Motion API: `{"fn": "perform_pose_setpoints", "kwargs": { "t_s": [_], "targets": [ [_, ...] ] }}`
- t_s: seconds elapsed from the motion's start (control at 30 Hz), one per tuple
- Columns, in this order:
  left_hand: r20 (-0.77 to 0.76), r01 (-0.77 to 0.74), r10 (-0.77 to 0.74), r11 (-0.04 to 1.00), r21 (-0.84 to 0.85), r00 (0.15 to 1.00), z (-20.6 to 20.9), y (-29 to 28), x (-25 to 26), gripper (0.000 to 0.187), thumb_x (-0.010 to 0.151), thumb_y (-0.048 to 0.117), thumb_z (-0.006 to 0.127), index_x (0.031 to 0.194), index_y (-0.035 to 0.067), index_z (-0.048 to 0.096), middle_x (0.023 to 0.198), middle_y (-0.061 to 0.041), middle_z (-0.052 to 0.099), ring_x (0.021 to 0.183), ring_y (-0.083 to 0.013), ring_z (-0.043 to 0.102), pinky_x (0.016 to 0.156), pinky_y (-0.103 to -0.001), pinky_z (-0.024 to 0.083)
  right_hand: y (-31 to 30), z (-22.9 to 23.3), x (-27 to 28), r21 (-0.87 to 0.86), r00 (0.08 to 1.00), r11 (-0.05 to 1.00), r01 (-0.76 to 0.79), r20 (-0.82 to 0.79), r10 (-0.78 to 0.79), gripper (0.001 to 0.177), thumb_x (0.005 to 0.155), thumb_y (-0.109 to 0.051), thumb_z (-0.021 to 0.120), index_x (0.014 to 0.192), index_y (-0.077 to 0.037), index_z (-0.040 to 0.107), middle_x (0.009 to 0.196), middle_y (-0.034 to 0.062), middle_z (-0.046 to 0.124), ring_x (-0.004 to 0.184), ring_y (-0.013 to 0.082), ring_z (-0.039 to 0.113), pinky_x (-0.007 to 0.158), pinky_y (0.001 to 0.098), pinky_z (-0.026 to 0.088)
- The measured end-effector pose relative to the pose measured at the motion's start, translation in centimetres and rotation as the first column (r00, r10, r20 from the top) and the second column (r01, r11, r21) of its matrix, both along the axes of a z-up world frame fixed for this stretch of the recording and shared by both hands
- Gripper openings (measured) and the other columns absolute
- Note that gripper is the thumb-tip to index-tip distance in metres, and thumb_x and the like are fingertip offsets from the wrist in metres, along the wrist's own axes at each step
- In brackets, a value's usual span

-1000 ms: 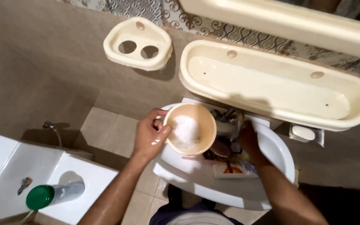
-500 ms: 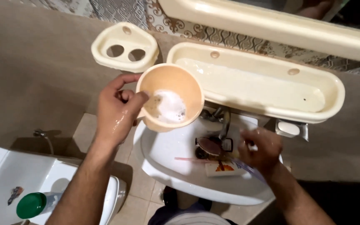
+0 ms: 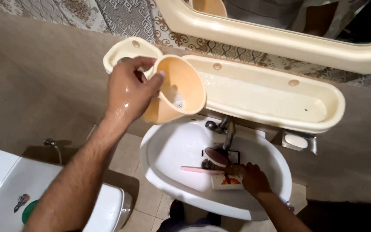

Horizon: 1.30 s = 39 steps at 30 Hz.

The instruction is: Cleaning hairbrushes and combs in a bathroom sink and rinsing the area.

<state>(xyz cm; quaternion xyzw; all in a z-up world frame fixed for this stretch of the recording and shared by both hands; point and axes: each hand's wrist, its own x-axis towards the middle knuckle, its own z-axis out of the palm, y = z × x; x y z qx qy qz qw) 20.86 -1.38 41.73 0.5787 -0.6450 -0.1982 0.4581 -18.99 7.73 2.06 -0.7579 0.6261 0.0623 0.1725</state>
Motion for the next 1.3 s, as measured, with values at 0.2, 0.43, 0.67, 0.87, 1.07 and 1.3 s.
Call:
{"fn": "perform_pose_setpoints", "kwargs": {
  "t_s": [0.2, 0.43, 0.67, 0.87, 1.07, 1.3],
  "targets": [
    [0.096, 0.01, -0.004, 0.998, -0.066, 0.995, 1.8, -0.7, -1.4, 0.037, 0.088, 0.025, 0.076, 0.116, 0.002, 0.074, 0.071, -0.002, 0.069, 0.061, -0.008, 0.064, 0.056, -0.026, 0.053, -1.0, 3.0, -0.7, 0.025, 0.96, 0.997, 0.074, 0.269, -0.078, 0.039, 0.09, -0.013, 0.063, 0.128, -0.022, 0.064, 0.129, 0.012, 0.069, 0.113, 0.0366, 0.066, 0.096, 0.0475, 0.053],
    [0.21, -0.006, 0.035, 0.991, -0.136, 0.977, 2.3, -1.0, -2.7, 0.034, 0.085, 0.028, 0.078, 0.111, 0.006, 0.078, 0.072, -0.006, 0.069, 0.063, -0.0156, 0.065, 0.061, -0.033, 0.054, -1.4, 21.6, -3.2, 0.094, 0.921, 0.994, -0.056, 0.39, 0.015, 0.047, 0.083, -0.014, 0.068, 0.128, -0.026, 0.072, 0.09, 0.0057, 0.08, 0.073, 0.0192, 0.076, 0.071, 0.0348, 0.064],
    [0.238, -0.015, 0.05, 0.989, -0.149, 0.97, 2.5, -2.0, -3.0, 0.033, 0.084, 0.03, 0.077, 0.109, 0.007, 0.078, 0.08, -0.009, 0.074, 0.067, -0.0187, 0.071, 0.068, -0.036, 0.057, -2.7, 34.9, -8.8, -0.086, 0.832, 0.996, 0.022, 0.553, 0.029, 0.055, 0.076, -0.002, 0.072, 0.126, -0.026, 0.072, 0.101, 0.0024, 0.08, 0.086, 0.0149, 0.076, 0.074, 0.0322, 0.06],
    [0.327, -0.068, 0.101, 0.992, -0.109, 0.94, 3.7, -2.6, -4.9, 0.034, 0.083, 0.03, 0.076, 0.108, 0.007, 0.078, 0.078, -0.013, 0.075, 0.071, -0.0224, 0.074, 0.074, -0.04, 0.059, -5.2, 39.5, -9.9, -0.17, 0.993, 0.978, 0.118, 0.007, -0.119, 0.053, 0.096, -0.02, 0.072, 0.147, -0.033, 0.064, 0.091, 0.0081, 0.068, 0.077, 0.0209, 0.065, 0.07, 0.0334, 0.059],
    [0.49, -0.084, 0.091, 0.996, -0.035, 0.867, 4.3, -2.9, -8.1, 0.031, 0.088, 0.028, 0.073, 0.11, 0.007, 0.076, 0.08, -0.012, 0.075, 0.07, -0.0235, 0.075, 0.074, -0.043, 0.061, -6.3, 38.0, -9.0, -0.275, 0.994, 0.957, 0.095, -0.022, -0.105, 0.041, 0.095, -0.04, 0.069, 0.136, -0.038, 0.07, 0.092, 0.0075, 0.077, 0.067, 0.0196, 0.073, 0.068, 0.0357, 0.06],
    [0.636, -0.021, 0.058, 0.998, -0.066, 0.769, 4.8, -2.2, -9.8, 0.024, 0.095, 0.025, 0.068, 0.101, 0.003, 0.074, 0.075, -0.016, 0.072, 0.069, -0.0285, 0.074, 0.068, -0.045, 0.062, -6.2, 36.3, -9.2, -0.267, 0.972, 0.948, 0.176, 0.202, -0.123, 0.038, 0.094, -0.04, 0.072, 0.132, -0.034, 0.071, 0.1, 0.0104, 0.081, 0.075, 0.0233, 0.075, 0.071, 0.0398, 0.061]
  ]
}}
